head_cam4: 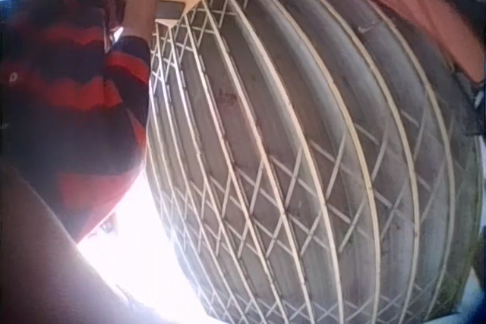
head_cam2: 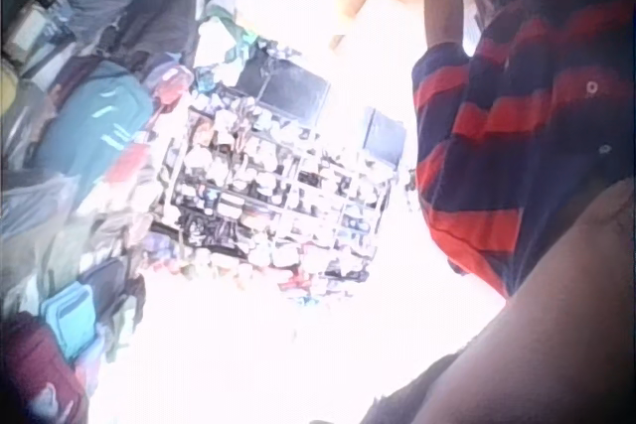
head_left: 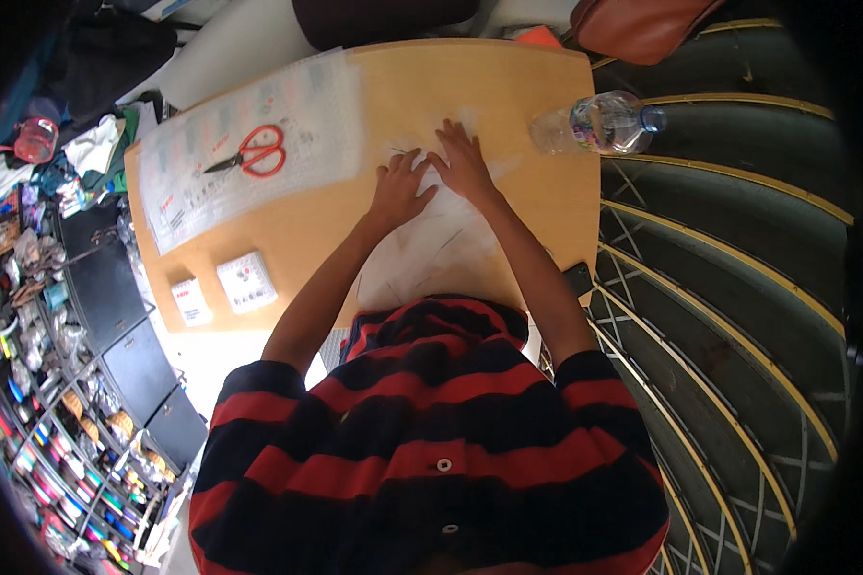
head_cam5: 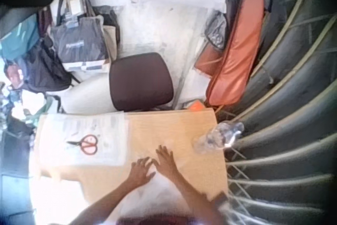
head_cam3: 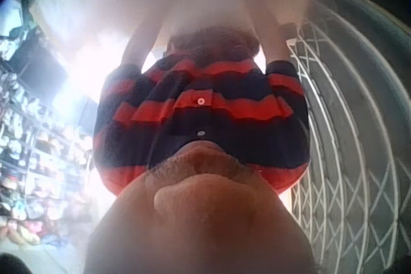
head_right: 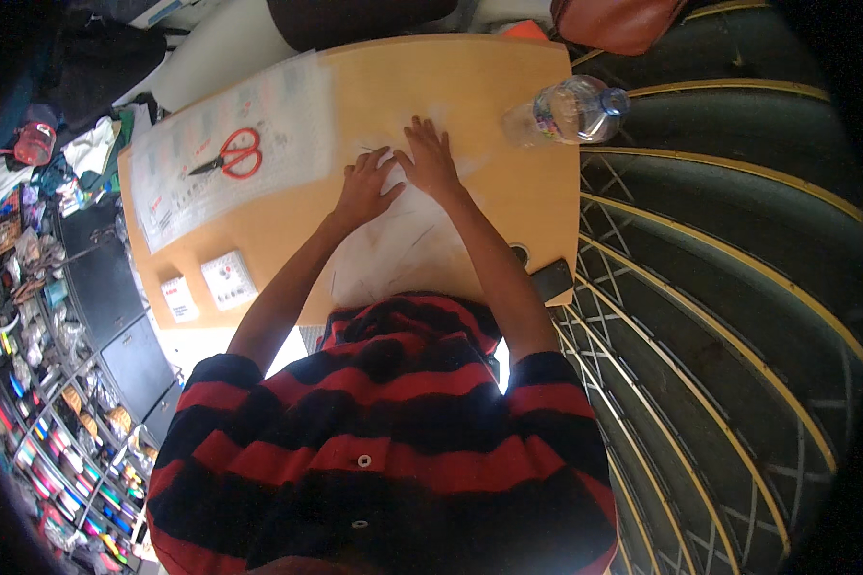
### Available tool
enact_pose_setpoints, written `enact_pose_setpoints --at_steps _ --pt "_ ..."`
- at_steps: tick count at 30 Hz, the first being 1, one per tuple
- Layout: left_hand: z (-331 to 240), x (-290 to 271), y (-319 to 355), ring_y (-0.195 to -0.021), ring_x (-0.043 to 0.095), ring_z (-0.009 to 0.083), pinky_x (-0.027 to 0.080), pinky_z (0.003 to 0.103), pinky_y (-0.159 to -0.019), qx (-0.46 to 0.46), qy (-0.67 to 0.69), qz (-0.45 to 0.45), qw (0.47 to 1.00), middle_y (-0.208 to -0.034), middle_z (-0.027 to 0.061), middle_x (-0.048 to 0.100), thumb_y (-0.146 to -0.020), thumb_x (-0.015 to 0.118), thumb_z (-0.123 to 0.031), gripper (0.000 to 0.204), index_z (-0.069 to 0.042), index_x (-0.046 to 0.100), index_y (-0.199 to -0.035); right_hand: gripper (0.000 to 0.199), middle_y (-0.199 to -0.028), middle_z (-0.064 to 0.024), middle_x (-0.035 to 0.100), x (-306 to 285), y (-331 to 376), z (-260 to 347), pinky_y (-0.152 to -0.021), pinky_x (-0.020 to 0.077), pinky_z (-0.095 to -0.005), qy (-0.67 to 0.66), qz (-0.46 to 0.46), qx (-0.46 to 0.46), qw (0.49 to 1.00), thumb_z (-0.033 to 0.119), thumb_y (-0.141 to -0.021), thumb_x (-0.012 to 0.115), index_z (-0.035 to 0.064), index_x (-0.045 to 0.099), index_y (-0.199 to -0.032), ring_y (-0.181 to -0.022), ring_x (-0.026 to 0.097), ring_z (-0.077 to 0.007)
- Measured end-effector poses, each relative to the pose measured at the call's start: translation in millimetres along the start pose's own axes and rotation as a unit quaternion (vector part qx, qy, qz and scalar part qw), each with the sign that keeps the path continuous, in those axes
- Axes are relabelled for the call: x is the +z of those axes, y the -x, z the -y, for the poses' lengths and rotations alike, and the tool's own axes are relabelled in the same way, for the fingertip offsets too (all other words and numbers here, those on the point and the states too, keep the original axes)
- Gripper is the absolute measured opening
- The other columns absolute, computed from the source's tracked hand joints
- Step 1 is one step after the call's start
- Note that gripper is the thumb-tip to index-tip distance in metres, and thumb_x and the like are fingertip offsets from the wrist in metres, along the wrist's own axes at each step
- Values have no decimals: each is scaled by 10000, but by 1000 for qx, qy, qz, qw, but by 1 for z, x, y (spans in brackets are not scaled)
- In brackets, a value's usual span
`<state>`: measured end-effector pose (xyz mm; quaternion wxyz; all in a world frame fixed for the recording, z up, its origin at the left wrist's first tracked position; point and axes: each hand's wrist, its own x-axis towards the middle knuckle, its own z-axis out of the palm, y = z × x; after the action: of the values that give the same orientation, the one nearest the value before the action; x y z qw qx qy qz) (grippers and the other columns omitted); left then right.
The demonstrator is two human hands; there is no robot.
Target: The person uses red-handled scissors to cut a sheet of white paper with printed text into small rectangular strips. They then arrange the cut strips on the table surface and continue cutting additional pieces from the remaining paper.
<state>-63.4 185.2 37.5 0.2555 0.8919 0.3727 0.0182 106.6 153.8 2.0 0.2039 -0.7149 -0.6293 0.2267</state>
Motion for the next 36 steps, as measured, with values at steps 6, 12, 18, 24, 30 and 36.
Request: enact_pose_setpoints --at_steps 6,12,18,24,30,36 --pt "-6 12 146 -1349 129 501 202 657 -1009 -310 70 -82 944 -1500 276 113 -808 647 -392 766 -129 294 -1435 588 -1515 -192 199 -17 70 31 -1061 117 -657 24 -53 59 997 361 -891 573 89 402 -1383 -1401 130 -417" --pt "-6 54 239 -1345 -75 569 64 701 -1033 -426 208 5 881 -1505 301 -70 -834 632 -419 868 -84 153 -1476 676 -1513 -248 137 5 73 27 -1028 135 -696 99 -25 107 989 383 -869 602 96 341 -1423 -1391 91 -466" --pt "-13 32 206 -1336 -39 585 131 633 -1073 -251 369 -134 885 -1488 336 -59 -826 650 -387 861 -56 173 -1462 639 -1517 -233 138 13 78 15 -1069 142 -638 0 95 -87 992 363 -870 593 39 389 -1382 -1398 122 -426" --pt "-17 42 241 -1327 -22 603 142 677 -1044 -483 274 31 831 -1492 326 -56 -785 679 -421 911 -75 177 -1461 744 -1531 -204 120 0 106 32 -1064 117 -655 104 43 157 981 423 -860 586 36 301 -1428 -1405 86 -423" --pt "-47 37 222 -1364 -18 544 119 720 -1017 -263 111 121 951 -1517 273 -25 -744 679 -501 957 -99 197 -1467 826 -1534 -215 81 28 117 43 -1044 112 -685 97 70 39 992 457 -842 600 45 231 -1455 -1405 54 -439" --pt "-26 32 234 -1406 38 448 116 731 -1010 -140 5 73 987 -1539 203 61 -656 715 -572 1018 -154 259 -1464 966 -1533 -221 82 -20 172 90 -1039 140 -688 138 170 74 973 405 -696 766 116 251 -1460 -1396 65 -463"
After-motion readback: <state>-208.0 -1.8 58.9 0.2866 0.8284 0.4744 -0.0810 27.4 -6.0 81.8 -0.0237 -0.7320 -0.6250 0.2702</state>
